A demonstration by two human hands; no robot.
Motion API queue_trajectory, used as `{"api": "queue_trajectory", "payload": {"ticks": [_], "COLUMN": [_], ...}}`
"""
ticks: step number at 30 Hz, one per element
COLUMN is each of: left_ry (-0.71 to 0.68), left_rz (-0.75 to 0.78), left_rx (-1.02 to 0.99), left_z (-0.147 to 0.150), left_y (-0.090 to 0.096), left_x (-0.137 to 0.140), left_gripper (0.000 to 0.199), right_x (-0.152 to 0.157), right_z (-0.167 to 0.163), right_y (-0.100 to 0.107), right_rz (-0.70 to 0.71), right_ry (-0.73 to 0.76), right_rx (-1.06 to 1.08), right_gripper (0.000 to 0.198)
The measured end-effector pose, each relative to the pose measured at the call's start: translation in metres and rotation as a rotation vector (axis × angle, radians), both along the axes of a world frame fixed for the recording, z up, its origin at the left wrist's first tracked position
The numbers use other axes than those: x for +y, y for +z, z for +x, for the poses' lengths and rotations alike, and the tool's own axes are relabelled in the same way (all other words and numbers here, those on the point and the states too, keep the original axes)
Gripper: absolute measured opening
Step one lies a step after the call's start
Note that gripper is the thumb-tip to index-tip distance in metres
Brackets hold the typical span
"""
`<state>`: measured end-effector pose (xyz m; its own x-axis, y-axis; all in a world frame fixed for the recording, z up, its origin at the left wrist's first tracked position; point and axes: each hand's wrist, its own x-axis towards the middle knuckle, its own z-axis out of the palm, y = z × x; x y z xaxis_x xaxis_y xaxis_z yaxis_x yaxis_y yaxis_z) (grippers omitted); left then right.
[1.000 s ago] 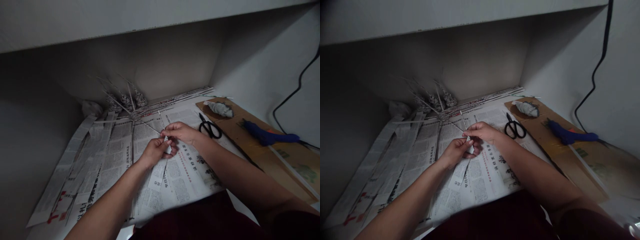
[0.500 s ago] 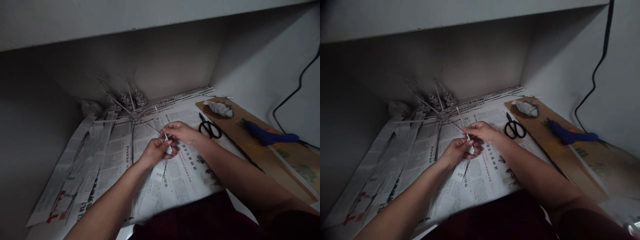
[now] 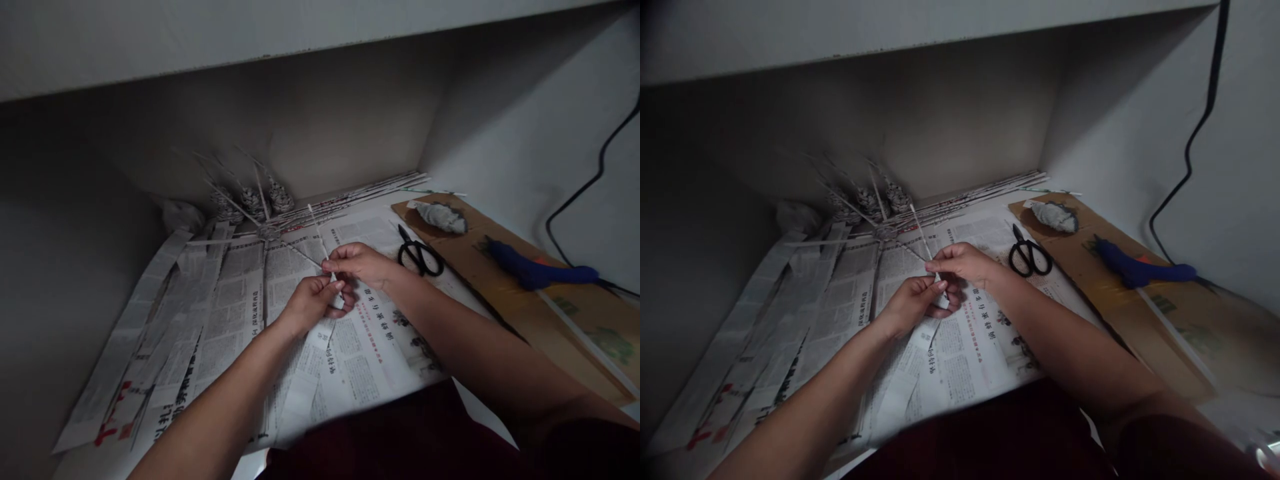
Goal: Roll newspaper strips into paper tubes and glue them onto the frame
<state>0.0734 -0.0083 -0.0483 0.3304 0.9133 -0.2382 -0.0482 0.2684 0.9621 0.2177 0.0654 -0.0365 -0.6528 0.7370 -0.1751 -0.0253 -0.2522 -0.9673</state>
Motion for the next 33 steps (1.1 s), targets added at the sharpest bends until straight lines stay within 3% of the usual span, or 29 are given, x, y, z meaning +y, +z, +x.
{"api": "queue_trajectory", "payload": {"ticks": [3,7,12,17,26,30,33], "left_ry": [-0.019,-0.003,0.000,-0.026,-0.018,0.029,0.036], "left_rz": [0.006,0.006,0.001,0.007,0.021,-0.012,0.006], "left_rx": [-0.002,0.012,0.016,-0.016,0.015,0.031,0.024], "left_z": [0.000,0.000,0.000,-0.002,0.000,0.000,0.000], "left_y": [-0.001,0.000,0.003,0.003,-0.002,-0.003,-0.001], "left_x": [-0.001,0.000,0.000,0.000,0.000,0.002,0.002], "left_gripper": [0.043,0.043,0.042,0.044,0.040,0.040,0.042], "right_x": [0.000,0.002,0.002,0.003,0.005,-0.002,-0.002], "right_z": [0.000,0.002,0.000,0.007,0.002,-0.001,0.002], "right_y": [0.001,-0.002,-0.004,0.001,-0.001,0.005,0.008], "right_rz": [0.023,0.008,0.038,-0.006,0.251,0.242,0.214], "right_ry": [-0.104,0.091,-0.064,0.195,0.042,0.021,0.091], "right_rx": [0.039,0.006,0.010,0.028,-0.133,-0.184,-0.132], "right_gripper": [0.030,0.034,0.029,0.037,0.032,0.035,0.040]}}
